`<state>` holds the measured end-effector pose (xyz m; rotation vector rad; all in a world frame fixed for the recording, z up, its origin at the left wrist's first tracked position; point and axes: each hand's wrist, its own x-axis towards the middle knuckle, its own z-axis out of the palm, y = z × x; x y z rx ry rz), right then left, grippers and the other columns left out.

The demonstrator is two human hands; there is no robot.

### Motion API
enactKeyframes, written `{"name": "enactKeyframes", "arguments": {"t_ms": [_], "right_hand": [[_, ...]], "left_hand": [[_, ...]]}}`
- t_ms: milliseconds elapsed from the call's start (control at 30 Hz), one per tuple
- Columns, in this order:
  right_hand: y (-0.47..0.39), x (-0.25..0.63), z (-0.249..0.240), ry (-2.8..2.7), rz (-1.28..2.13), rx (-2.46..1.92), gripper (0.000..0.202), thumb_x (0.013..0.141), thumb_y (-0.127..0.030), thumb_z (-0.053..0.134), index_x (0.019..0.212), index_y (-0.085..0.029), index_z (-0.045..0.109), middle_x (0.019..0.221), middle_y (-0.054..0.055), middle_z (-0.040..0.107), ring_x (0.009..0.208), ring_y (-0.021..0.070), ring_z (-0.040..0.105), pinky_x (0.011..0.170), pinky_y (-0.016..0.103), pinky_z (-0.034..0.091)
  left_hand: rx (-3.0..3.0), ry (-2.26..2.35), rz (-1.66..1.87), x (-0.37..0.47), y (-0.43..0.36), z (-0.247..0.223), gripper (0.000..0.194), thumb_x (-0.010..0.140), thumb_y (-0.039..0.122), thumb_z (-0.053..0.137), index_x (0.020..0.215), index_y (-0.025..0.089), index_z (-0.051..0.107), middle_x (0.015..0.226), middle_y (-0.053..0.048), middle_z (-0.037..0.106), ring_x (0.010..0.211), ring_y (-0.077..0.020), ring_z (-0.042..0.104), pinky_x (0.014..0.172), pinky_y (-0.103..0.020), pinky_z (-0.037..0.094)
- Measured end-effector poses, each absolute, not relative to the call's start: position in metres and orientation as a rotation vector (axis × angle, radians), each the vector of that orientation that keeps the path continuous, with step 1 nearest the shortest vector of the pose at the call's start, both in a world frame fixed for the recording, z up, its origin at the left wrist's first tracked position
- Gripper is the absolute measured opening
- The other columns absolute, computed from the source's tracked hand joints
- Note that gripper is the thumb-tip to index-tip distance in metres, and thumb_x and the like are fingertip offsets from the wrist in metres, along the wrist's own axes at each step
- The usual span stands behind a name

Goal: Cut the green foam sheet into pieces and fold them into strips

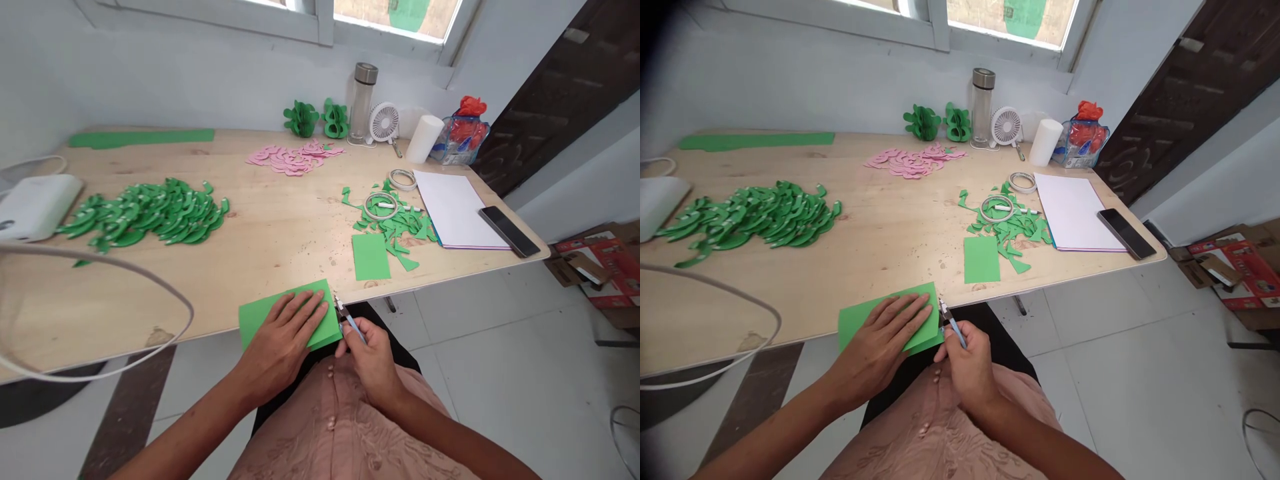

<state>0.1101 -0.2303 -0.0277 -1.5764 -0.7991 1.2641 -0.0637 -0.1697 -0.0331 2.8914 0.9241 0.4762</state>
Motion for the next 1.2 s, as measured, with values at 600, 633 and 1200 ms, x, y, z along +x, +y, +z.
{"name": "enactKeyframes", "arguments": {"t_ms": [600,633,1200], "right_hand": [[-0.220,0.110,-0.024,-0.875,1.188,-1.621,0.033,0.082,-0.041,0.054,0.057,-0.020,0.052,0.047,-0.003,0.051,0.049,0.0114,0.044,0.054,0.024,0.036],[-0.219,0.109,-0.024,-0.870,1.194,-1.619,0.033,0.082,-0.041,0.054,0.057,-0.020,0.052,0.048,-0.003,0.051,0.049,0.0114,0.044,0.054,0.024,0.035],[-0.219,0.108,-0.028,-0.804,1.224,-1.591,0.033,0.081,-0.039,0.055,0.055,-0.019,0.051,0.049,-0.003,0.050,0.049,0.0105,0.042,0.053,0.024,0.033]], "left_hand": [[2.891,0.919,0.565,-0.065,-0.170,-0.040,0.054,0.083,0.011,0.042,0.136,0.017,0.049,0.142,-0.010,0.050,0.134,-0.0279,0.040,0.111,-0.049,0.031],[2.892,0.919,0.560,-0.065,-0.170,-0.040,0.054,0.083,0.011,0.042,0.136,0.017,0.049,0.142,-0.009,0.050,0.134,-0.0278,0.040,0.111,-0.048,0.031],[2.941,0.777,0.541,-0.068,-0.170,-0.035,0.057,0.085,0.018,0.045,0.141,0.015,0.040,0.146,-0.011,0.045,0.135,-0.0299,0.037,0.111,-0.050,0.026]]}}
